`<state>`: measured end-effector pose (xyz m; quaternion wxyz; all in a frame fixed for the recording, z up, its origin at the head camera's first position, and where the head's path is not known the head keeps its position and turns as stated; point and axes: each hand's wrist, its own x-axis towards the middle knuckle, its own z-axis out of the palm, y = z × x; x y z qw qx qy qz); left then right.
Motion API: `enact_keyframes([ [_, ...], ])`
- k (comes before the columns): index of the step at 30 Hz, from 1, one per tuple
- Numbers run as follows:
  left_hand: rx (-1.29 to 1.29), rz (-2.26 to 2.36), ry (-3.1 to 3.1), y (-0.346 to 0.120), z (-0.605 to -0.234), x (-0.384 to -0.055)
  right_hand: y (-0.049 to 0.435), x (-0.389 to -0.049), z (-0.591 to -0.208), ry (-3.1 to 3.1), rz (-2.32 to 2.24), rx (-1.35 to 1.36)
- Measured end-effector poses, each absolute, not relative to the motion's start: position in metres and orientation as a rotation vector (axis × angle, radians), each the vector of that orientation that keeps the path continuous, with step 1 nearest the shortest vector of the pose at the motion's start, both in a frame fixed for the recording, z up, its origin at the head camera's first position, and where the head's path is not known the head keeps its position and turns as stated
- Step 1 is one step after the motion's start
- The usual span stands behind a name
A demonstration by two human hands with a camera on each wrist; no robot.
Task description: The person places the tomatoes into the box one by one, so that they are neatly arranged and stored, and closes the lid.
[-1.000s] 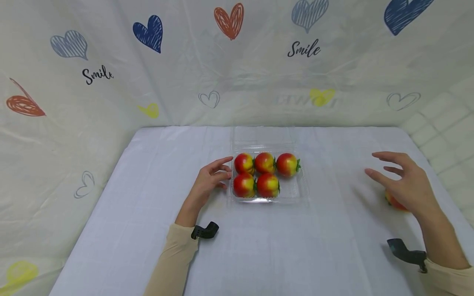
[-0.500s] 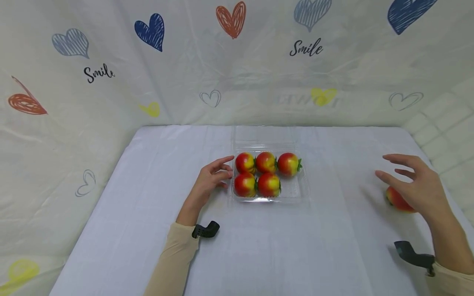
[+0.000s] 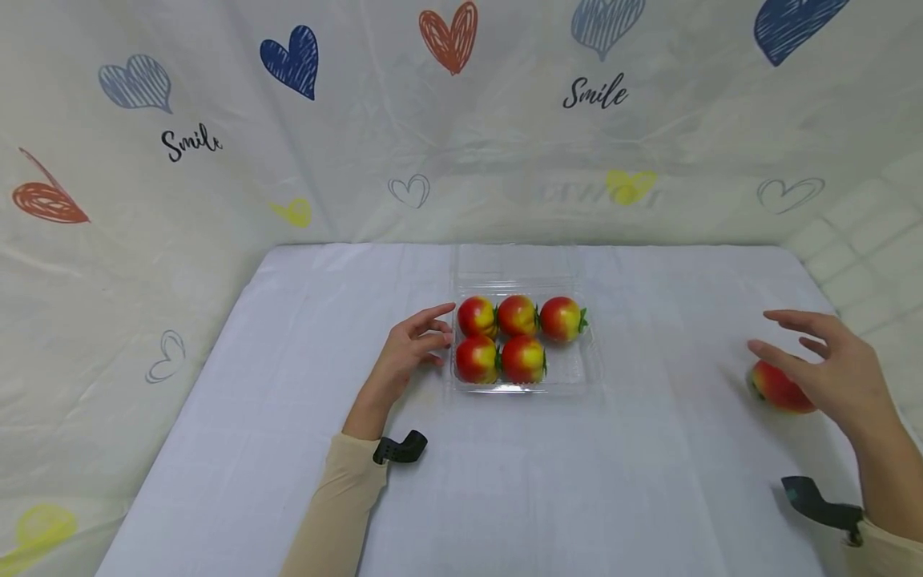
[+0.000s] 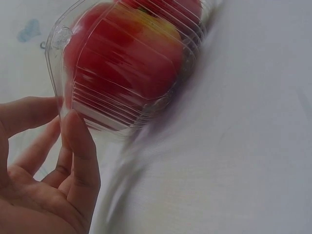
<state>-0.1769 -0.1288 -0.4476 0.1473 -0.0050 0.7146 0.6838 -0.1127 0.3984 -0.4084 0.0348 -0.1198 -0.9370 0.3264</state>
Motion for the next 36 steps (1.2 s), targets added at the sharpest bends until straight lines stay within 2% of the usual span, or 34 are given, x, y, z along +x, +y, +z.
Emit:
enact_keyframes([
  [17,0.010,1.999,2.022,-0.129,-0.447,-0.178,0.419,-0.105,-0.425,-2.973,1.004,-0.404],
  [36,0.017,1.996,2.028,-0.130,-0.449,-0.178,0.428,-0.100,-0.431,-3.196,0.943,-0.263],
])
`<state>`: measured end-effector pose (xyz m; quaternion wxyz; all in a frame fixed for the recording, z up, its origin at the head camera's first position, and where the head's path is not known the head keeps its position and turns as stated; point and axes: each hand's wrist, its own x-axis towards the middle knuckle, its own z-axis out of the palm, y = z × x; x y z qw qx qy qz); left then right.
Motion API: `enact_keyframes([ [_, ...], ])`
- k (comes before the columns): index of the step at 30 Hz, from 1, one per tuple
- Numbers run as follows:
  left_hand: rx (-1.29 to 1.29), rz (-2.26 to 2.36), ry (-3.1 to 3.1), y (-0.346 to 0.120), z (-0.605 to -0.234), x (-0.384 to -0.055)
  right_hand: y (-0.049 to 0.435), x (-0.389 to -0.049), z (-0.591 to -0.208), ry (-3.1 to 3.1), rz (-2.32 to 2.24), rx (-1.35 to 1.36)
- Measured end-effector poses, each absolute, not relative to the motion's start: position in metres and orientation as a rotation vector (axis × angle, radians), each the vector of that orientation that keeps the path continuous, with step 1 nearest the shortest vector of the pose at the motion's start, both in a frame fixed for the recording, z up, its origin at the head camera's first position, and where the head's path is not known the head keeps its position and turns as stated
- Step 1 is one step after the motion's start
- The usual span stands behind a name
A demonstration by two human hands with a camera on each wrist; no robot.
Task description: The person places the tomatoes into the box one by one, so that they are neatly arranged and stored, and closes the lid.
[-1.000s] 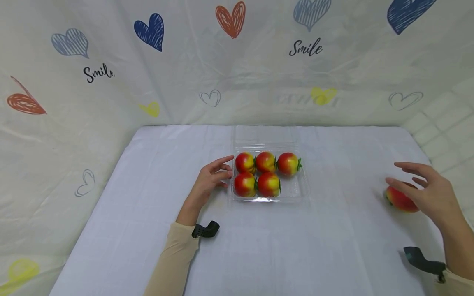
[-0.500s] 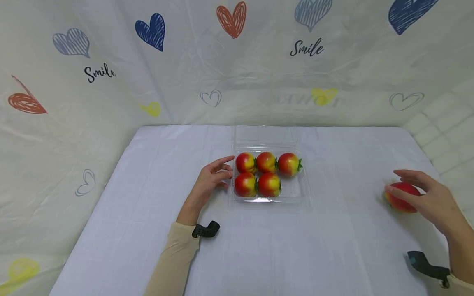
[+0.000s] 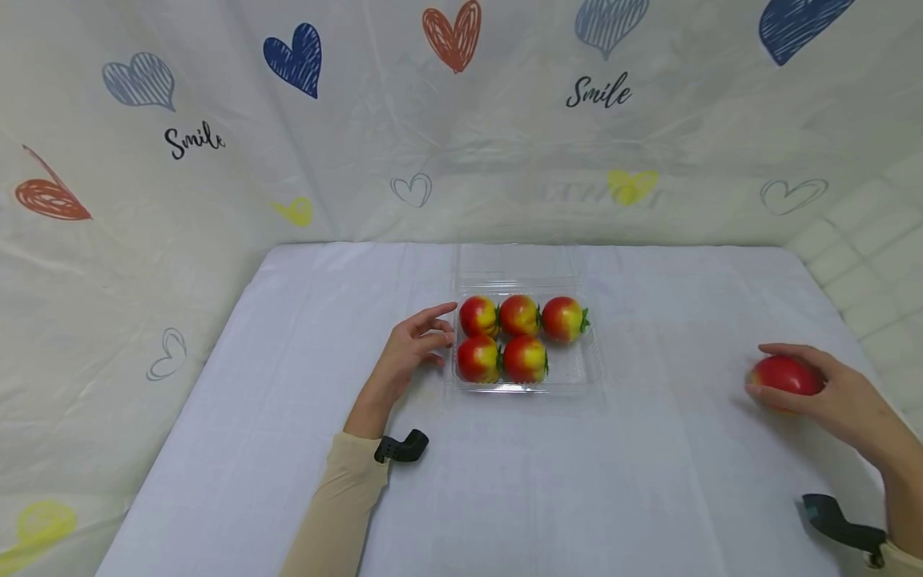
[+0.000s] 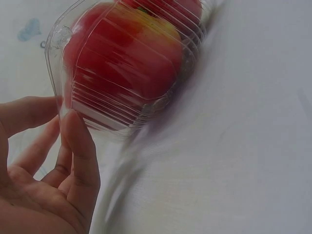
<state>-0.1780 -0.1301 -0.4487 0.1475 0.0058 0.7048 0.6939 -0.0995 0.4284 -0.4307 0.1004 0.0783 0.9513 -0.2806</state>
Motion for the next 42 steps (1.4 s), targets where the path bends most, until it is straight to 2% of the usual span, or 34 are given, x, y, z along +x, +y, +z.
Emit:
enact_keyframes([
  [13,0.014,1.998,2.025,-0.130,-0.451,-0.179,0.438,-0.097,-0.438,2.806,-0.837,0.126],
  [42,0.000,1.992,2.021,-0.130,-0.451,-0.179,0.396,-0.107,-0.430,2.868,-1.189,0.308],
])
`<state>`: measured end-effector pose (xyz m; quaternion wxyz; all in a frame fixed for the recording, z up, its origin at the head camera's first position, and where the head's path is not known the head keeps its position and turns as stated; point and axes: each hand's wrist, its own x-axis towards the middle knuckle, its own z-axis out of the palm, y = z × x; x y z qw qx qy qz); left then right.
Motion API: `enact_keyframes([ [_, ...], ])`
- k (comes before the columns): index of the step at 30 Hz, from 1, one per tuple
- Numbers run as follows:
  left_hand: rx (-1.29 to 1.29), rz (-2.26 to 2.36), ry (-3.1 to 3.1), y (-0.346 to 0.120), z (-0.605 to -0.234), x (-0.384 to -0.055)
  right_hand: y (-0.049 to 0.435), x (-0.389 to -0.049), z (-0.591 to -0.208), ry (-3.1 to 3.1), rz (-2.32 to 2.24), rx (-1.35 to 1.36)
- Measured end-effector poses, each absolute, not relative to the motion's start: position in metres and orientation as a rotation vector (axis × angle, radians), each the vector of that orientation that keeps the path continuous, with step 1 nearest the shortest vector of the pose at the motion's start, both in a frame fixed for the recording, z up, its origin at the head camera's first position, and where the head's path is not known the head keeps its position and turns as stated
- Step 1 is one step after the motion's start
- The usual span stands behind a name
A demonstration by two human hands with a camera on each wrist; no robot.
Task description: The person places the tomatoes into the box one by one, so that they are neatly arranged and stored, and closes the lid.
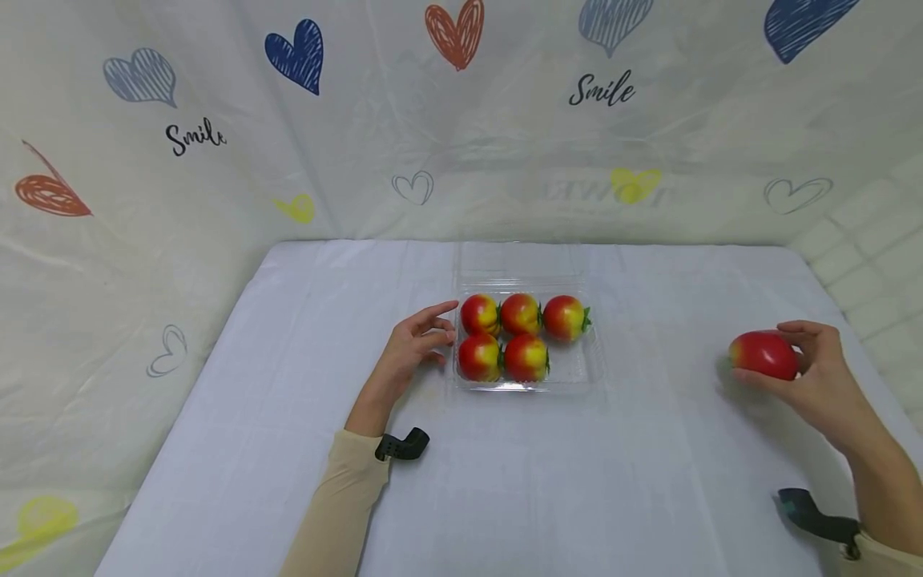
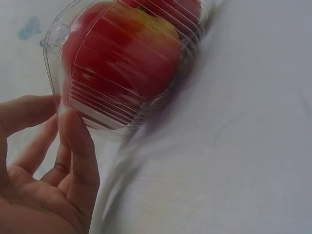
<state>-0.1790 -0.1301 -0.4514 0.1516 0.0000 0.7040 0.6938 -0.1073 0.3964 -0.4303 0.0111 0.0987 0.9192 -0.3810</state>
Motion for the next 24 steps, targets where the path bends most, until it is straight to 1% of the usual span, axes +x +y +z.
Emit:
enact_keyframes([
  [9,0.002,2.002,2.010,-0.130,-0.449,-0.178,0.389,-0.106,-0.435,2.896,-1.240,0.196],
  [17,-0.006,2.003,1.999,-0.130,-0.450,-0.179,0.377,-0.108,-0.432,2.903,-1.202,0.191],
  [24,-0.017,2.005,1.997,-0.130,-0.450,-0.180,0.365,-0.112,-0.431,2.933,-1.261,0.110],
])
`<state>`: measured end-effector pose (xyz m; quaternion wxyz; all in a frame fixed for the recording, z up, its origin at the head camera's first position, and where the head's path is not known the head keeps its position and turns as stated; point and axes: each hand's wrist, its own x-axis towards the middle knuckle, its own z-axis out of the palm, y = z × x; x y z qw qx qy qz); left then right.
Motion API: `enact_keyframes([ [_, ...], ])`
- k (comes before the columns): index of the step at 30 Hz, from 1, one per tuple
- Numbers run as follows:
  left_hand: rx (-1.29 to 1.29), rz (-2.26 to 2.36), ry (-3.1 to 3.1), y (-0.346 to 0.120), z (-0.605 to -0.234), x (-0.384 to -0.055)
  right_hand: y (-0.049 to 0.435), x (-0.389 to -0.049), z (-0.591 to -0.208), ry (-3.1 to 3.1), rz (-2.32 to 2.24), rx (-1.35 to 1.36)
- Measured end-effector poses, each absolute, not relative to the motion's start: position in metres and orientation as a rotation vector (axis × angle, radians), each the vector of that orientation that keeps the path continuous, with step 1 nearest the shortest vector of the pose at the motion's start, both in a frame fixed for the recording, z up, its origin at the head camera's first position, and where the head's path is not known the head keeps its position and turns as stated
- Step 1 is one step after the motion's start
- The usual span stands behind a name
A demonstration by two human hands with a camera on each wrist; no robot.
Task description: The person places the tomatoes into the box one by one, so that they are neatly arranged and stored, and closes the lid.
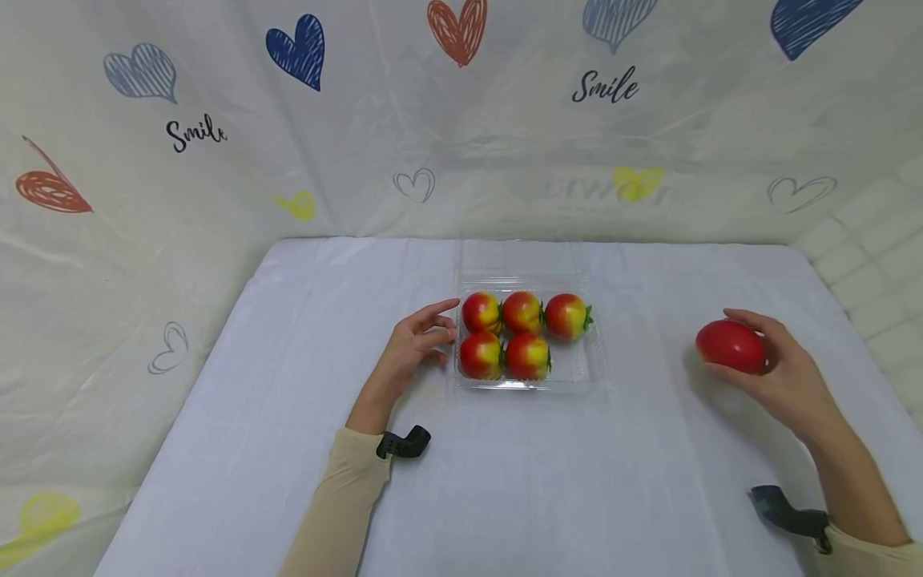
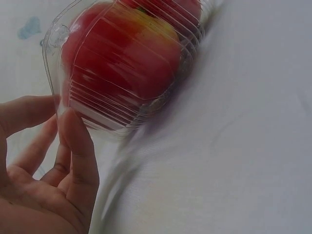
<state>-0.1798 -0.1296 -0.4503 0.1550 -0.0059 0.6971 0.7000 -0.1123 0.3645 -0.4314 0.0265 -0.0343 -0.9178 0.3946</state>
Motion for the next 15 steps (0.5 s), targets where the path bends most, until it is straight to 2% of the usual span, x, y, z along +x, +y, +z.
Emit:
enact_keyframes([
  [15,-0.008,2.022,1.983,-0.130,-0.452,-0.181,0.348,-0.117,-0.426,-2.814,1.336,-0.076],
])
